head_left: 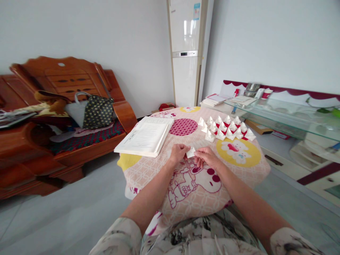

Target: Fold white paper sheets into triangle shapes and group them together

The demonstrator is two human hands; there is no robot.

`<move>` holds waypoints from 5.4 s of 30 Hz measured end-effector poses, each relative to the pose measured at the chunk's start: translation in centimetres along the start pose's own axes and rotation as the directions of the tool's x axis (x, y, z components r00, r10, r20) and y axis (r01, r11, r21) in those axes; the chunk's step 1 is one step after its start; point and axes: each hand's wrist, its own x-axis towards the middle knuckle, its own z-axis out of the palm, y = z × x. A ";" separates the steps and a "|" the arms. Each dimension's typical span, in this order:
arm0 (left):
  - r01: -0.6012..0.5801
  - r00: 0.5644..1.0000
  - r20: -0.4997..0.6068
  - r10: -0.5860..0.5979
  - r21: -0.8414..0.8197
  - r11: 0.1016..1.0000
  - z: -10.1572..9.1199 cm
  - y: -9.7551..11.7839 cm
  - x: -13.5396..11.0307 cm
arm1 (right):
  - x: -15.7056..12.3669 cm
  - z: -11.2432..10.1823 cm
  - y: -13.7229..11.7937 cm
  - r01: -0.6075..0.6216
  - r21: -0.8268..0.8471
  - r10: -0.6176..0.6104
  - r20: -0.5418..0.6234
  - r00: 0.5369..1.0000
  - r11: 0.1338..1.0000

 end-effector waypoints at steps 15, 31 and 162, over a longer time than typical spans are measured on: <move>0.199 0.956 0.236 -0.174 -0.087 0.976 0.3 0.3 -0.5 | 0.0 -0.1 0.3 0.090 -0.043 -0.095 -0.142 0.985 0.995; 0.173 0.979 0.131 -0.158 -0.112 0.978 1.1 0.6 -0.8 | -0.1 0.1 -0.1 0.122 -0.085 -0.133 -0.140 0.981 0.989; -0.368 0.929 0.218 0.299 0.460 0.808 -1.6 -0.4 -1.5 | 0.8 -3.2 0.1 0.504 -0.748 -0.433 0.318 0.844 0.432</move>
